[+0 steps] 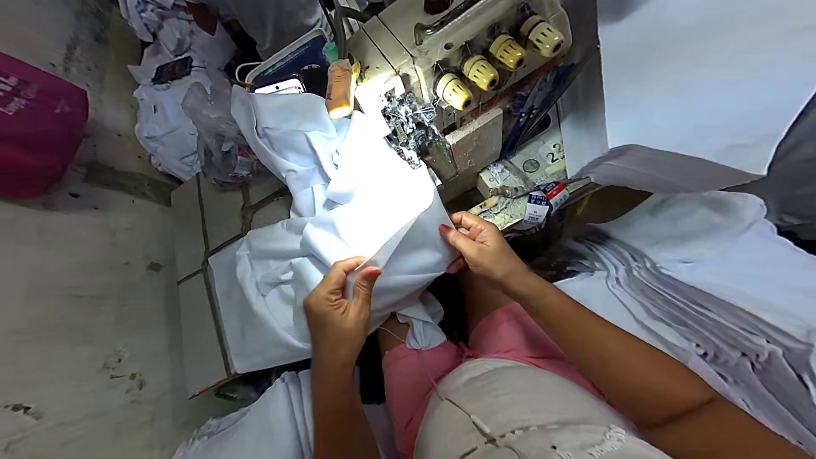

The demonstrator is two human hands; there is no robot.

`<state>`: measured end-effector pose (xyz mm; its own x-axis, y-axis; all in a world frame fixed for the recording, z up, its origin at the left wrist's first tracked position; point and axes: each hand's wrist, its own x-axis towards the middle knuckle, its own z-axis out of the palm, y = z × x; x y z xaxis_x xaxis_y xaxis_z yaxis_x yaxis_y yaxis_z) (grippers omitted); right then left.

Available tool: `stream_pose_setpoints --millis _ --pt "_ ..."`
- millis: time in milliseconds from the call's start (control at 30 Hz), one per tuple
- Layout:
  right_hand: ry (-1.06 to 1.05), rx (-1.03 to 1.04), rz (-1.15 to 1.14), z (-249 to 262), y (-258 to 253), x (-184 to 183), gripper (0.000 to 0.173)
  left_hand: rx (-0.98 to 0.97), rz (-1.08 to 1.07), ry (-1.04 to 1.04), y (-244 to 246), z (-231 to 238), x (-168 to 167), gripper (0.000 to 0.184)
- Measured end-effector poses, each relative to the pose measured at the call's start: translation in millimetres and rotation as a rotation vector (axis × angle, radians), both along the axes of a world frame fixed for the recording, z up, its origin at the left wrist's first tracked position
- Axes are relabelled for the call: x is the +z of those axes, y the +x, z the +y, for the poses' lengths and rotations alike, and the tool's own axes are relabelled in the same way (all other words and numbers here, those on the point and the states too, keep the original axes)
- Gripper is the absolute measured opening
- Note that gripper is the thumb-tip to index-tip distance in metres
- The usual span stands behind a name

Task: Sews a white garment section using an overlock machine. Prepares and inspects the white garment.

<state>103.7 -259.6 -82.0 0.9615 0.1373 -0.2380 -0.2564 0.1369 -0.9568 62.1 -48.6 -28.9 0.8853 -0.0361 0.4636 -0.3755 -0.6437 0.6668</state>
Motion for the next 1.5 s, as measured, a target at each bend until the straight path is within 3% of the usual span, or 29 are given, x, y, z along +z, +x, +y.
stream_pose_setpoints --millis 100,167,333,500,700,900,1067,1167,1300,1500 --pt "-0.112 -0.069 -0.127 -1.5 -5.8 -1.8 0.017 -0.202 0.026 0.162 -10.4 -7.4 39.2 0.028" --pt "-0.163 -0.113 -0.206 -1.8 -9.6 -3.1 0.017 -0.253 0.031 0.287 -17.5 -23.9 47.6 0.028" --pt "-0.214 -0.159 -0.289 -0.3 -6.1 -7.8 0.019 -0.288 0.084 0.458 -13.0 -50.1 30.4 0.026" --pt "-0.203 -0.097 -0.3 0.9 18.8 0.6 0.017 -0.253 0.09 0.456 17.2 -53.3 20.2 0.021" --pt "-0.066 -0.053 -0.201 -1.8 29.8 1.0 0.013 -0.315 0.298 0.253 50.1 -32.6 6.4 0.022" --pt "-0.06 0.076 0.126 -12.7 7.5 -8.7 0.012 -0.091 0.386 -0.12 21.5 -11.5 -3.8 0.008" --pt "0.035 -0.023 -0.165 -10.0 17.5 -14.5 0.02 0.066 0.294 -0.265 26.1 -18.7 5.4 0.009" --pt "0.06 -0.064 -0.268 -6.5 25.7 -10.7 0.022 0.068 0.203 -0.125 30.4 -22.7 22.1 0.009" --pt "0.006 -0.095 -0.256 -3.3 21.7 -4.5 0.014 -0.064 0.089 0.255 20.1 -35.4 39.9 0.02" --pt "-0.078 -0.137 -0.242 0.8 17.5 2.1 0.009 -0.134 0.072 0.533 19.2 -64.0 30.8 0.02"
